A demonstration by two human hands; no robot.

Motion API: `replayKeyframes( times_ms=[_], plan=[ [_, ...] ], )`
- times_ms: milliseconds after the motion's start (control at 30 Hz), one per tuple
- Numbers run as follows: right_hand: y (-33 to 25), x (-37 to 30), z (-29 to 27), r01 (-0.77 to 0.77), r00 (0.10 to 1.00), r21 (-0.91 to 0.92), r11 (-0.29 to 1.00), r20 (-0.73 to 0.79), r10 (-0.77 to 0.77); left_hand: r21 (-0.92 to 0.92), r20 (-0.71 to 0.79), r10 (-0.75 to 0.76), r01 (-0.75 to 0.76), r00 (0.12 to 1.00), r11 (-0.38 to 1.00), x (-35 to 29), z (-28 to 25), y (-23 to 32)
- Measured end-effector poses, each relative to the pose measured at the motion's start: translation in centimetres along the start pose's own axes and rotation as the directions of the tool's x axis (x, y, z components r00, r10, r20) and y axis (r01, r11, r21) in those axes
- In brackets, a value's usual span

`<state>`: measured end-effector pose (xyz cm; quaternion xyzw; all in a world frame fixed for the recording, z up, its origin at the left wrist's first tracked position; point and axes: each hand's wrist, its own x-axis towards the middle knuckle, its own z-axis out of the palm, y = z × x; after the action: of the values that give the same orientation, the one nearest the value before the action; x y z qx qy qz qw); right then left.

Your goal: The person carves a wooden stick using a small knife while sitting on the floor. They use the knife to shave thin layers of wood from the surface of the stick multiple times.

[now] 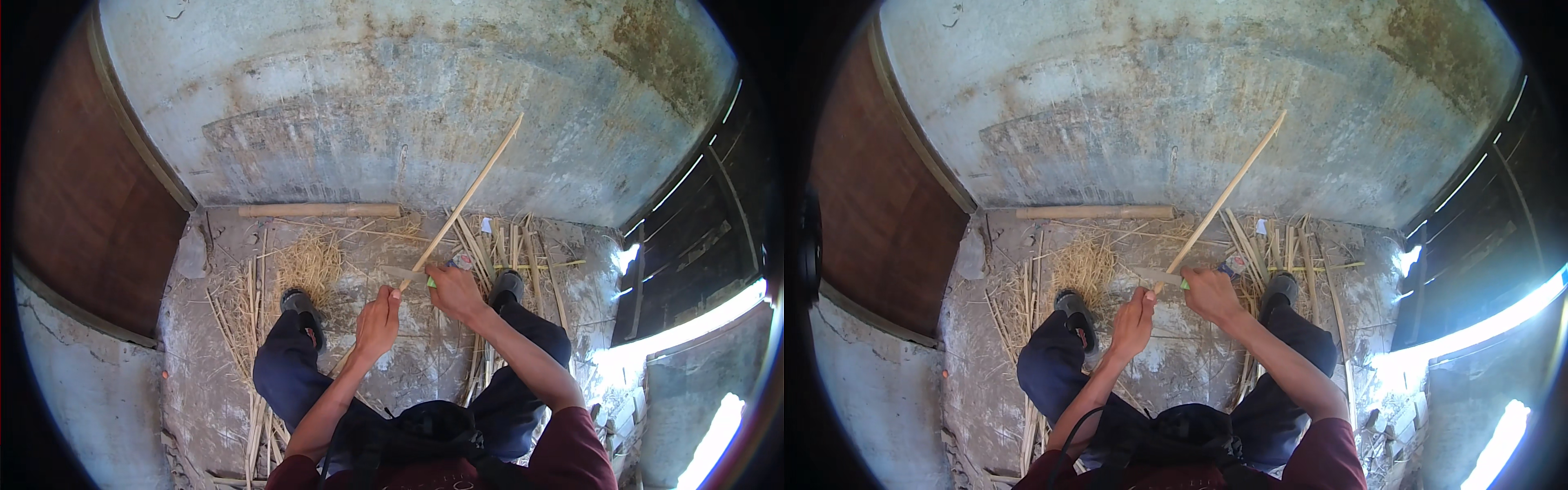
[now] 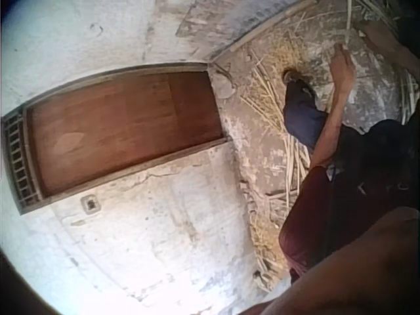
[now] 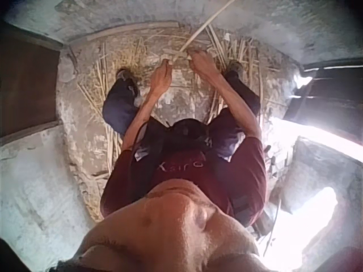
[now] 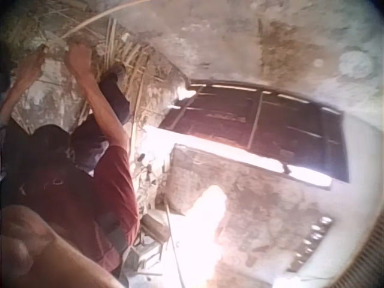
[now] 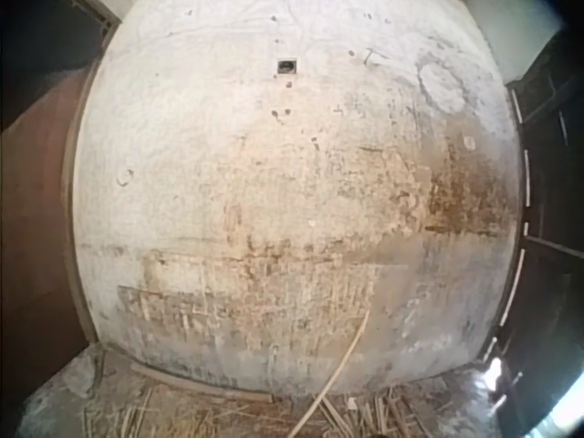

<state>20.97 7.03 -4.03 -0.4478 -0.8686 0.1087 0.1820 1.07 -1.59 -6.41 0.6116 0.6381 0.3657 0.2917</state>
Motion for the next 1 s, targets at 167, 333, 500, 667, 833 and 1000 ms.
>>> replayKeyframes(
  times_ms=[167,333,500,667,833,1000],
  plan=[
    [0.8,0.6,0.5,-0.036,0.999,-0.048,0.998,-0.015,0.035,0.109,-0.057,0.0,0.006,0.998,0.994,0.0,0.1,1.6],
    [2.4,1.6,-0.5,-0.116,0.986,-0.051,0.992,-0.122,0.109,0.13,-0.046,-0.018,0.023,0.999,0.991,0.0,-0.2,1.7],
    [4.5,2.7,-1.9,-0.19,0.969,-0.07,0.979,-0.171,0.176,0.134,-0.06,-0.006,0.013,0.998,0.991,-0.1,0.0,1.5],
    [5.9,3.3,-3.3,-0.249,0.947,-0.094,0.964,-0.234,0.222,0.167,-0.054,-0.018,0.027,0.998,0.986,-0.2,0.1,1.5],
    [6.4,3.8,-4.2,-0.295,0.933,-0.125,0.947,-0.253,0.257,0.185,-0.058,-0.002,0.013,0.998,0.983,-0.3,0.2,1.2],
    [5.7,3.0,-4.1,-0.196,0.939,-0.089,0.977,-0.305,0.16,0.155,-0.072,0.017,-0.005,0.997,0.988,-0.7,-0.1,1.2]
  ],
)
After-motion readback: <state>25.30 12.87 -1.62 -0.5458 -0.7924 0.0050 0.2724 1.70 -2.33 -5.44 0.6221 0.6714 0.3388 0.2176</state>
